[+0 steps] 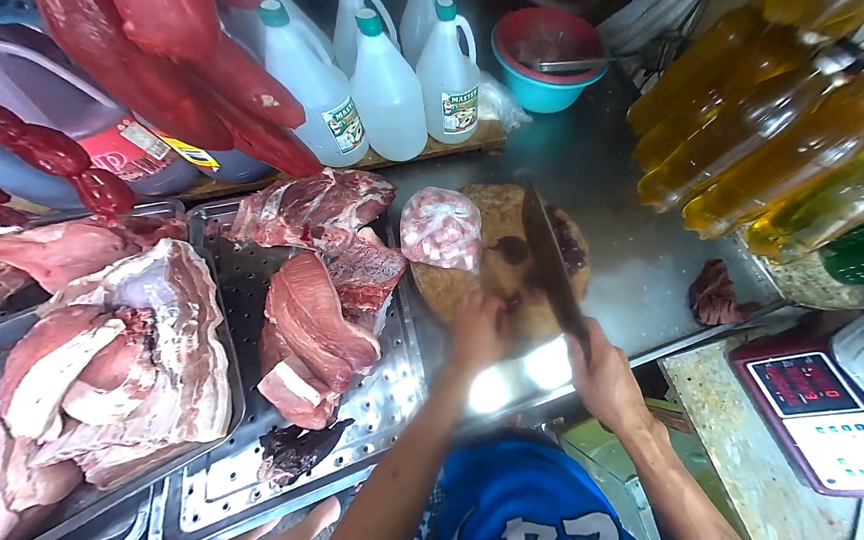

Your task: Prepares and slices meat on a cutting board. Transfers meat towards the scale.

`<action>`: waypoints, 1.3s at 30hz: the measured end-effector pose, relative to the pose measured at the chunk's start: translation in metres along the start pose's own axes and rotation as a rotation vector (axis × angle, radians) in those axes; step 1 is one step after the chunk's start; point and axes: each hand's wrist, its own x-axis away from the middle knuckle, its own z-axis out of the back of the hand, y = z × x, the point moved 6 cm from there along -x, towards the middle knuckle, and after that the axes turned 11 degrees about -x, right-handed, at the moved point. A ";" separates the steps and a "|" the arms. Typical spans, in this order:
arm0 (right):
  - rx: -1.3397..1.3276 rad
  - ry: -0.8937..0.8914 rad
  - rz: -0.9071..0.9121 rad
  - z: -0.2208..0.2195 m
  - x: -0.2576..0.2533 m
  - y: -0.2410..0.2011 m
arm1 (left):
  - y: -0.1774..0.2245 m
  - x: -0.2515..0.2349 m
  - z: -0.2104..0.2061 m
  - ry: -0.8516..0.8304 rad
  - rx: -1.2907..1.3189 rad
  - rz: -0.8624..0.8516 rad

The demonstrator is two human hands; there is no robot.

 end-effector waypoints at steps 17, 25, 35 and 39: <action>-0.047 -0.274 -0.206 -0.039 0.013 0.025 | -0.007 0.003 0.019 -0.079 -0.100 0.099; -0.136 0.242 -0.075 0.031 0.000 0.053 | 0.047 -0.058 0.002 -0.293 0.031 0.124; 0.016 0.259 -0.365 0.063 -0.006 0.144 | 0.058 -0.068 0.052 0.091 0.354 -0.075; 0.055 0.204 -0.471 0.066 -0.032 0.194 | 0.043 -0.030 0.035 0.107 0.311 -0.076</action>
